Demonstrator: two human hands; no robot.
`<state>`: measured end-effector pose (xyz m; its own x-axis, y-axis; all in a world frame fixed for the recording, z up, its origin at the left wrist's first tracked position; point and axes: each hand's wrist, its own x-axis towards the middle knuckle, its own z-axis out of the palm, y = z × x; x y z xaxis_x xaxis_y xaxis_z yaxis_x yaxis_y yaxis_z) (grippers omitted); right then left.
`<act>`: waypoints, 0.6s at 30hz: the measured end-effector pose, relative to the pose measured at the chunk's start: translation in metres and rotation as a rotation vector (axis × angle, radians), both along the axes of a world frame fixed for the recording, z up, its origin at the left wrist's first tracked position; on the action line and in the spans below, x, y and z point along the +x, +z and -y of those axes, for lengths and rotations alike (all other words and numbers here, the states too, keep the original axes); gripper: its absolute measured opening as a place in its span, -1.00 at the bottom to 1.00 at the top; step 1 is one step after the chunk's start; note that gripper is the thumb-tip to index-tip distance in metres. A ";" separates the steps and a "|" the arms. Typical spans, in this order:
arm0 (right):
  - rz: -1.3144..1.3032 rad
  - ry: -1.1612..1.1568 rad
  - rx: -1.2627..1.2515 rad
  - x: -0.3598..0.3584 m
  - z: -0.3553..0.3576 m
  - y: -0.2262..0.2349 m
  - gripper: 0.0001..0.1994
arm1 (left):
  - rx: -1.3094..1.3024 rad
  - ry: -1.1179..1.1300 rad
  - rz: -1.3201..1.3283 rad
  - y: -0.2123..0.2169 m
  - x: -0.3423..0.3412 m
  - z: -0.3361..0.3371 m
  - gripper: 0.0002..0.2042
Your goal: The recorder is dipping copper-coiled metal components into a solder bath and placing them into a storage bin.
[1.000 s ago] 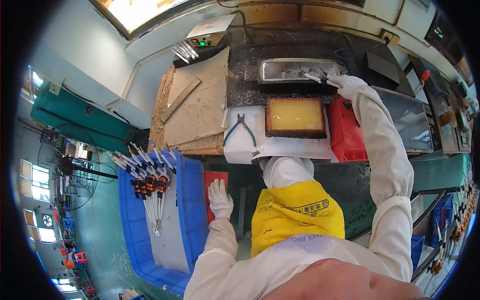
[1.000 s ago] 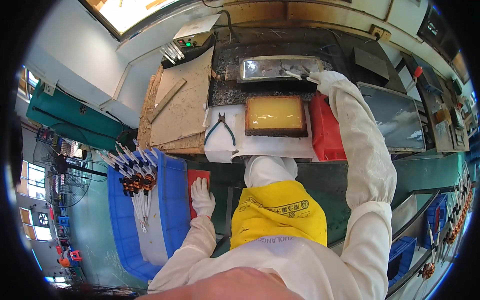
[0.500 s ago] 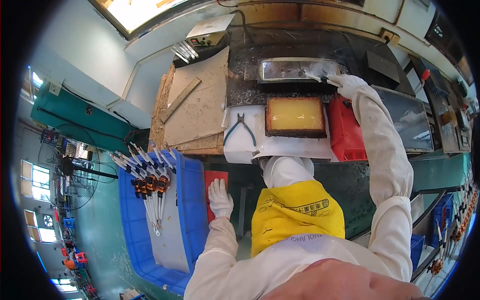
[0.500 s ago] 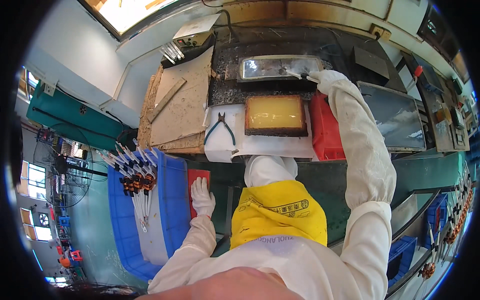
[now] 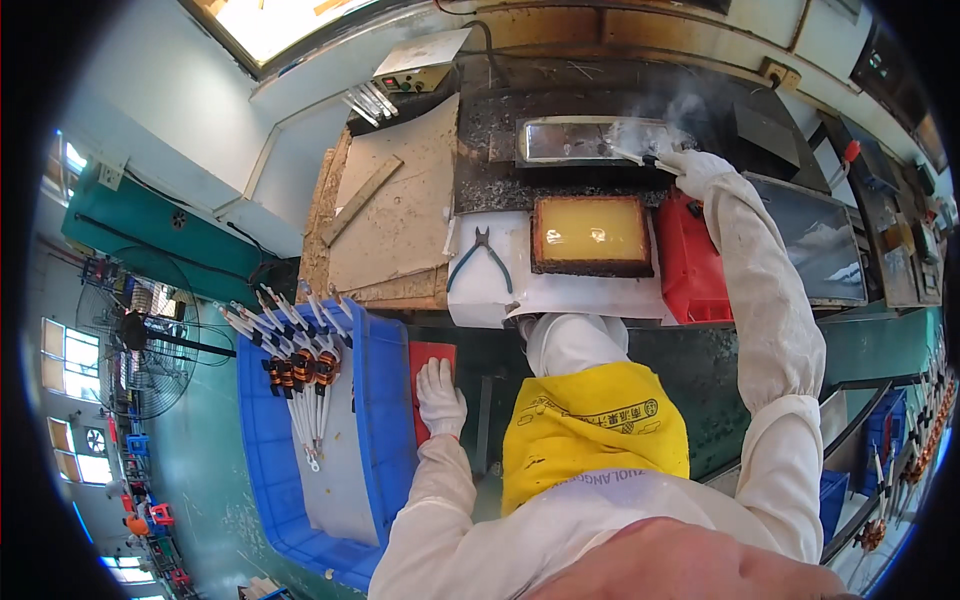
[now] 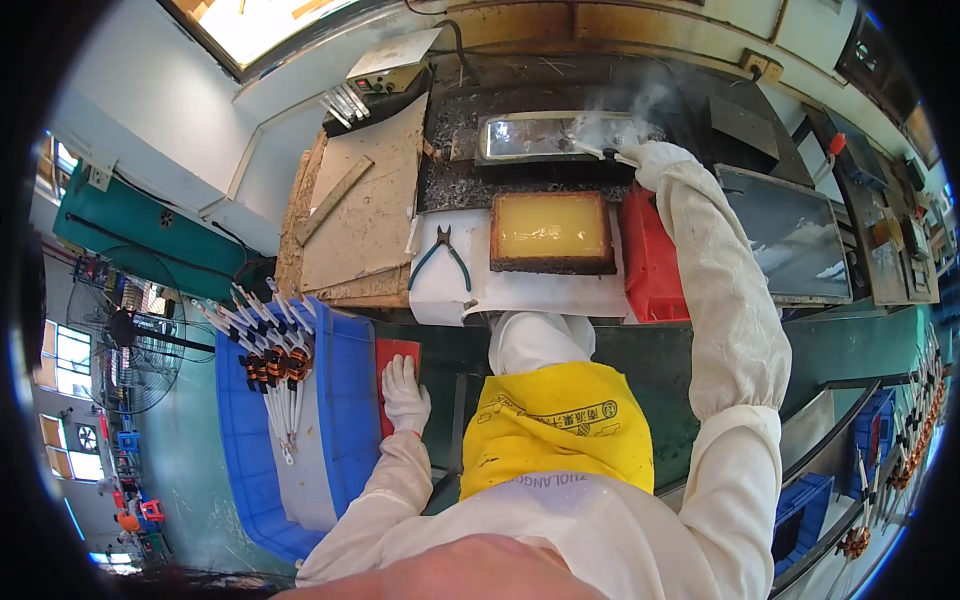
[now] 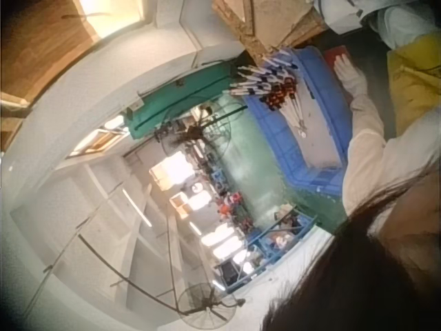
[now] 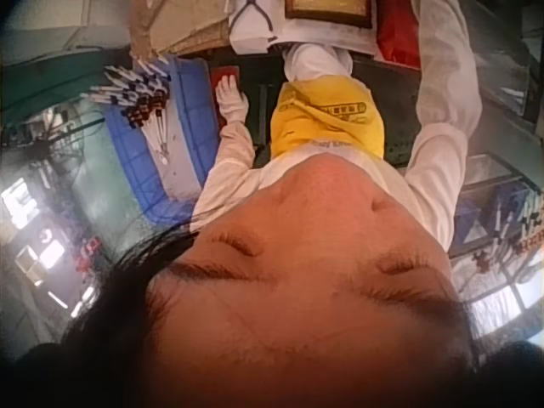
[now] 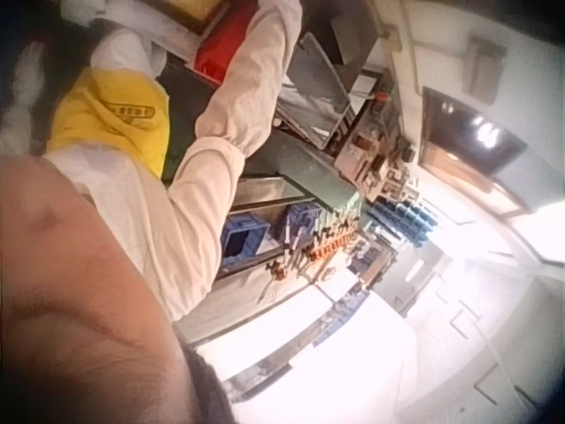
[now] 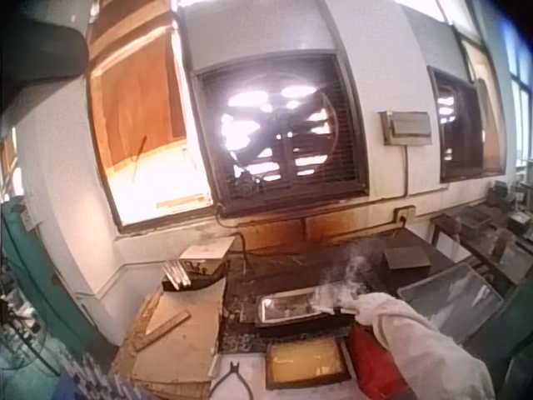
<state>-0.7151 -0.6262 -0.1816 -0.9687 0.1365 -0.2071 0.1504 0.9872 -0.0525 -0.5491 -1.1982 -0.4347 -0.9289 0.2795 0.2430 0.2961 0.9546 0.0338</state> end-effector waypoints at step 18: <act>-0.002 -0.026 0.023 0.004 0.005 0.004 -0.44 | 0.011 0.000 0.011 -0.002 0.000 0.001 -0.26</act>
<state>-0.7113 -0.6316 -0.1775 -0.9652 0.1668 -0.2015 0.1763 0.9839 -0.0297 -0.5494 -1.1996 -0.4363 -0.9315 0.2772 0.2354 0.2958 0.9541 0.0473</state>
